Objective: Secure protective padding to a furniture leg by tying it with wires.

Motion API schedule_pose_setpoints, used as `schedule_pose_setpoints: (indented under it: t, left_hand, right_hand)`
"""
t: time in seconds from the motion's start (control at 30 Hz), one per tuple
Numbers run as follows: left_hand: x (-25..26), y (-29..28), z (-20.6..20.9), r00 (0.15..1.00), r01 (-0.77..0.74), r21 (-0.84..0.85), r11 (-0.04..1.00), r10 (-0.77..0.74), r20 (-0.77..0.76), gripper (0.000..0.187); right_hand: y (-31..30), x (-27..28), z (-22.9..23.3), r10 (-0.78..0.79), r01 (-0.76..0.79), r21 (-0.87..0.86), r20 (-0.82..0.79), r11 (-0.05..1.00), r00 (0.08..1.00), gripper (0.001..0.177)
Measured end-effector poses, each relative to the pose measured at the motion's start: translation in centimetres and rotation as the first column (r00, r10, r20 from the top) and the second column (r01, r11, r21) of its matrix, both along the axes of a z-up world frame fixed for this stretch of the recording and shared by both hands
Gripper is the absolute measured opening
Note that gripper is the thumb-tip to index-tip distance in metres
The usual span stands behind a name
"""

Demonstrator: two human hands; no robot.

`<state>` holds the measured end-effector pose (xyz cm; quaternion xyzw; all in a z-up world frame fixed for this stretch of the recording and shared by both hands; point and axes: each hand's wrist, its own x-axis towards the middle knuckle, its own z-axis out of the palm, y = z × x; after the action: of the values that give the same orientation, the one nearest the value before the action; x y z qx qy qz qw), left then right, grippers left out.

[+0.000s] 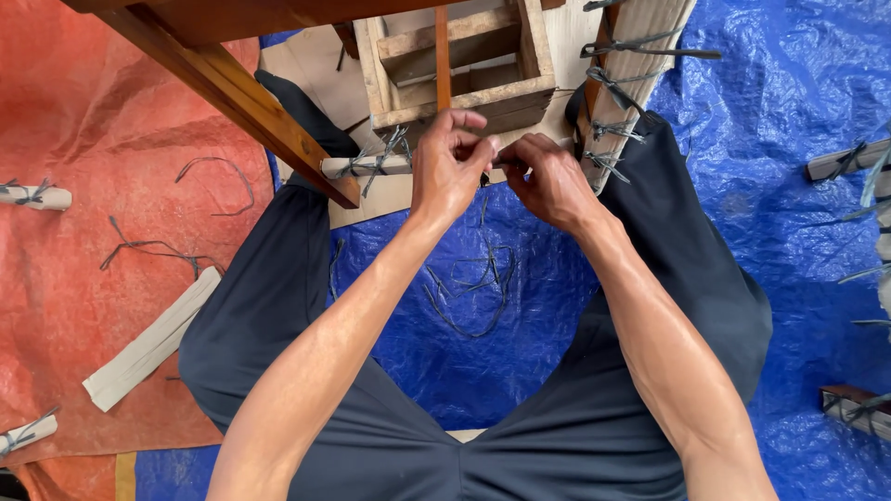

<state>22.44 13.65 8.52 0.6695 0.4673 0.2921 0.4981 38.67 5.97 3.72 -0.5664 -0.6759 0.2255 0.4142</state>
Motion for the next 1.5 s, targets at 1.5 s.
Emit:
schedule_pose_setpoints:
  t: [1.5]
  left_hand:
    - [1.1, -5.9, -10.3, 0.780, -0.465, -0.774, 0.429, 0.613, -0.129, 0.018]
  right_hand:
    - [0.8, -1.6, -1.2, -0.495, 0.492, 0.065, 0.054, 0.868, 0.867, 0.008]
